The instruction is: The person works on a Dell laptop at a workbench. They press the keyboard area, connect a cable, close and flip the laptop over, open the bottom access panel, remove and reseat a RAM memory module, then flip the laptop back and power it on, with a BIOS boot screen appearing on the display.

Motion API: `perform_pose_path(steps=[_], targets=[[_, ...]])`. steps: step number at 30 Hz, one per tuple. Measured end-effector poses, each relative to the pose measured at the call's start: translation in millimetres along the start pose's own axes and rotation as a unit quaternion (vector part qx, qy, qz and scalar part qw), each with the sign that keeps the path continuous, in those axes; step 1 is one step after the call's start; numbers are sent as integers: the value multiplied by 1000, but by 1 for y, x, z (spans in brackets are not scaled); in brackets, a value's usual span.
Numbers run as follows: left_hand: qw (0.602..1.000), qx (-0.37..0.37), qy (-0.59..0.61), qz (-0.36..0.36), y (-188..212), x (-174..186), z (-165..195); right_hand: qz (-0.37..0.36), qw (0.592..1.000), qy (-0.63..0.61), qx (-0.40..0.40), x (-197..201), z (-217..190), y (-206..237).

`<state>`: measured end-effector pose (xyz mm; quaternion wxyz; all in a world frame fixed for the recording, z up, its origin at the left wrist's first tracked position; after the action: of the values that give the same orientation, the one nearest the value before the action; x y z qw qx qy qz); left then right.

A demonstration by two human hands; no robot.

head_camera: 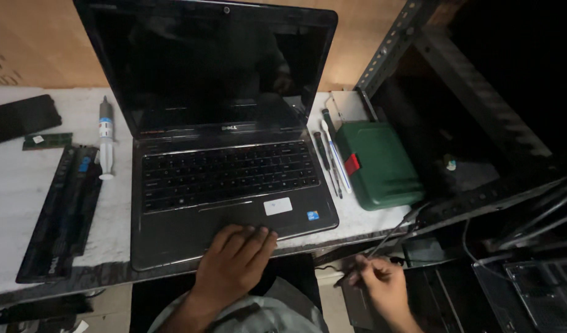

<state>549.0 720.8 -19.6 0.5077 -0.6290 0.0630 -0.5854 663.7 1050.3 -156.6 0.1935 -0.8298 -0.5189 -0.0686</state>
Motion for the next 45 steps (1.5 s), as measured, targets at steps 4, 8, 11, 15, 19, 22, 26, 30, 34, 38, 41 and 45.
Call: perform_pose_path(steps=[4,8,11,15,19,22,26,30,34,38,41,45], targets=[[993,40,111,-17,-1,1,5,11,966,-227,-121,-14,-6,6],[931,68,339,-120,6,-15,35,27,947,-306,-95,-31,-26,0],[899,93,392,-173,9,-34,49,-61,961,-265,-43,-58,-43,-9],[930,142,321,-108,5,-31,31,-30,990,-130,37,-63,-63,-26],[909,261,282,-160,0,-11,-5,52,979,78,182,-49,-109,-29],[941,282,184,12,-10,46,-33,-42,967,33,249,-68,-137,-30],[947,268,165,65,-24,66,-28,-146,969,-180,81,-110,-134,-34],[927,188,323,-24,-40,41,8,-193,931,-308,30,-139,-142,-60],[934,140,324,-56,-65,40,2,-184,891,-414,23,-138,-163,-105],[959,121,256,10,-89,49,5,-172,861,-477,43,-141,-190,-137],[948,193,229,-106,-91,31,-8,9,889,-455,53,-113,-183,-193],[955,243,160,-57,-74,44,-36,145,915,-370,62,-90,-152,-300]])
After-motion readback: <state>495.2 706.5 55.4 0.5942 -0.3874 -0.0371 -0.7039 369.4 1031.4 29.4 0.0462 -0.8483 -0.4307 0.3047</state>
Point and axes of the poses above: each hand's wrist, its own y-axis away from the middle knuckle, its own x-axis out of the back of the hand, z = x × y, the point moved 7 cm from there along -y, towards the middle knuckle, and after that the axes turned 12 degrees about x, right-handed, at the moved point
